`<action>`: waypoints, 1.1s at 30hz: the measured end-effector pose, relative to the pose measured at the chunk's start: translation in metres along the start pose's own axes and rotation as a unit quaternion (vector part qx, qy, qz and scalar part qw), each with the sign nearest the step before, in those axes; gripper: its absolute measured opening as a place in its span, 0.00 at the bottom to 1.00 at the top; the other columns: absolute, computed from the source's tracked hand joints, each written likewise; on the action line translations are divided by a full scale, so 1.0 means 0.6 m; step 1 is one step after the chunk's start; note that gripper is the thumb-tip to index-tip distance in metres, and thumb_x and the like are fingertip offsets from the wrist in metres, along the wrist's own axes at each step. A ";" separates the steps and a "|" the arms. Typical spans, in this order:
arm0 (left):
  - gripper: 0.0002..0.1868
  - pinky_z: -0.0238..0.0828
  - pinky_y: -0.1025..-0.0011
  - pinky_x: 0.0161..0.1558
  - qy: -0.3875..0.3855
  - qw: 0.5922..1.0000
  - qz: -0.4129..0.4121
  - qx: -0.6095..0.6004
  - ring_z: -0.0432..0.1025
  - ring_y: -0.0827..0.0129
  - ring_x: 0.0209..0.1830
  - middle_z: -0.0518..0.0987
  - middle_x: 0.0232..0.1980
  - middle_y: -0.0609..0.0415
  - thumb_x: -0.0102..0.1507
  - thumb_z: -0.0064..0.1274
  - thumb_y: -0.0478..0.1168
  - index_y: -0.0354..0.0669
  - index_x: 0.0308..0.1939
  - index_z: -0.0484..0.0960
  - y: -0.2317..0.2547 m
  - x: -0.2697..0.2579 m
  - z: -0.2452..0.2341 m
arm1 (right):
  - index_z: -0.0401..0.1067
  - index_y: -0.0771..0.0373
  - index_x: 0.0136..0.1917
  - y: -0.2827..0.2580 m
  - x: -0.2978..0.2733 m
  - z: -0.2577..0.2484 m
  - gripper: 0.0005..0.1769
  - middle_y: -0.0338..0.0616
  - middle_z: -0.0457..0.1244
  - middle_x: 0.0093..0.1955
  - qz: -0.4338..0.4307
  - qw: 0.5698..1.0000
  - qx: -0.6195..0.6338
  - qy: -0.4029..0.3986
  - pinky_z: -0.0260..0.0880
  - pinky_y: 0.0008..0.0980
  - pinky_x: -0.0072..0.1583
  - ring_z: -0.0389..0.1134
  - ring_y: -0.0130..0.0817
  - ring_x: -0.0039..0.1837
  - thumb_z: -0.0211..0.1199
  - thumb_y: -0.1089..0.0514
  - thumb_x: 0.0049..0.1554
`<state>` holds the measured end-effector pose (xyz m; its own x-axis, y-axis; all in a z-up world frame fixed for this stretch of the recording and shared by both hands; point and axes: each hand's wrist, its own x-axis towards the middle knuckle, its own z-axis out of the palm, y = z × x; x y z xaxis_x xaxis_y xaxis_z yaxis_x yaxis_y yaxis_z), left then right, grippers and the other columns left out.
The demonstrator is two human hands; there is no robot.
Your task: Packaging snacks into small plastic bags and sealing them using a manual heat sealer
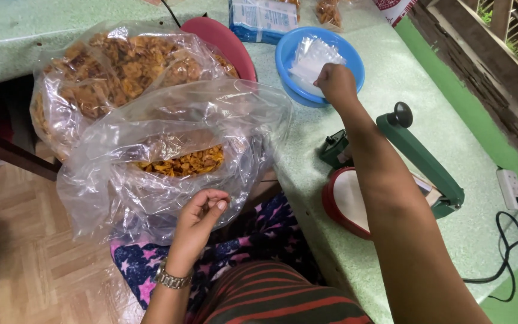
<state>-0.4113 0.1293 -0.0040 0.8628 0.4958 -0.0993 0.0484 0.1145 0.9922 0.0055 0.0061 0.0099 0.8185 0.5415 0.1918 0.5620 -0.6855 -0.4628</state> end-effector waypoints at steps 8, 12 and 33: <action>0.07 0.63 0.83 0.40 -0.002 1.000 0.009 0.002 0.66 0.80 0.32 0.74 0.31 0.61 0.56 0.49 0.36 0.43 0.38 0.78 -0.003 0.002 0.002 | 0.50 0.54 0.26 -0.013 -0.006 -0.011 0.29 0.32 0.48 0.24 0.024 0.992 0.110 0.048 0.43 0.26 0.34 0.47 0.23 0.30 0.73 0.54 0.46; 0.07 0.64 0.83 0.40 -0.001 1.000 0.011 0.010 0.67 0.80 0.33 0.75 0.32 0.61 0.56 0.49 0.35 0.43 0.38 0.78 -0.001 0.001 0.003 | 0.65 0.59 0.24 -0.028 -0.012 -0.016 0.27 0.39 0.62 0.26 0.018 0.989 0.138 0.055 0.58 0.31 0.42 0.60 0.28 0.34 0.50 0.40 0.56; 0.06 0.64 0.83 0.39 -0.029 0.999 0.033 0.019 0.69 0.80 0.33 0.77 0.33 0.61 0.56 0.49 0.36 0.44 0.36 0.78 -0.012 0.011 0.019 | 0.53 0.57 0.26 -0.010 -0.020 -0.015 0.23 0.37 0.53 0.25 -0.020 0.977 0.109 0.184 0.47 0.33 0.34 0.51 0.28 0.31 0.46 0.48 0.61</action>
<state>-0.4002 0.1221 -0.0113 0.8926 0.4499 -0.0300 0.0089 0.0491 0.9988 -0.0067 -0.0008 0.0184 0.8069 0.3268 0.4921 0.5878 -0.5261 -0.6145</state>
